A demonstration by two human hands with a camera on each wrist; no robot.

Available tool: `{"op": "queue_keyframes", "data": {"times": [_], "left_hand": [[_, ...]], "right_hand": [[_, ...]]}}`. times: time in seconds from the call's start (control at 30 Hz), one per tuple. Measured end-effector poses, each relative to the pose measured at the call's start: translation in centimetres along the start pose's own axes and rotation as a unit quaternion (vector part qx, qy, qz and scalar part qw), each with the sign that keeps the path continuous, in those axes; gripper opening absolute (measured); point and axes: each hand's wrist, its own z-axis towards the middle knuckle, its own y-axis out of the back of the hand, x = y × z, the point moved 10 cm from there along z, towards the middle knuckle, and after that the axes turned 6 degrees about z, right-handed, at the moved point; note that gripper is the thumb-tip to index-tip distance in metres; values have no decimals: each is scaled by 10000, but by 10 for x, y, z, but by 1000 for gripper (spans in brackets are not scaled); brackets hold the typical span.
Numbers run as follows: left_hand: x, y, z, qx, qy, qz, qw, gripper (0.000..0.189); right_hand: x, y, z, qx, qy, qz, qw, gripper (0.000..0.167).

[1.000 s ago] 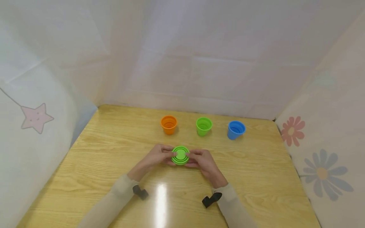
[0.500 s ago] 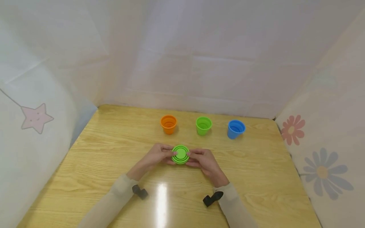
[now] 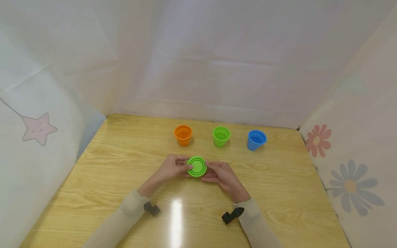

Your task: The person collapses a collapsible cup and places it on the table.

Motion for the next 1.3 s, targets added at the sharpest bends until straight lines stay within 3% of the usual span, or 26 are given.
{"op": "queue_keyframes", "data": {"times": [0.3,0.53,0.7,0.87,1.0,1.17,1.3], "left_hand": [[-12,3,-3,-268,-445,1044,9932,41],[-20,2,-5,-396,-605,1497,9861,40],[-18,2,-4,-358,-623,1550,9853,39],[-12,-1,-3,-110,-512,1323,9898,39],[0,-3,-4,258,-190,1039,9941,50],[12,-8,-6,844,148,23,9963,60],[19,-7,-6,941,474,-869,9906,53]], "right_hand": [[-7,-10,1,457,-357,436,9974,63],[-8,-12,0,592,-433,635,9953,62],[-3,-11,0,489,-318,791,9952,58],[1,-9,-1,375,-54,663,9971,51],[4,-7,-2,117,232,314,9992,38],[11,-7,-4,-185,531,-10,9984,27],[18,-10,-5,-241,755,-146,9967,30]]}}
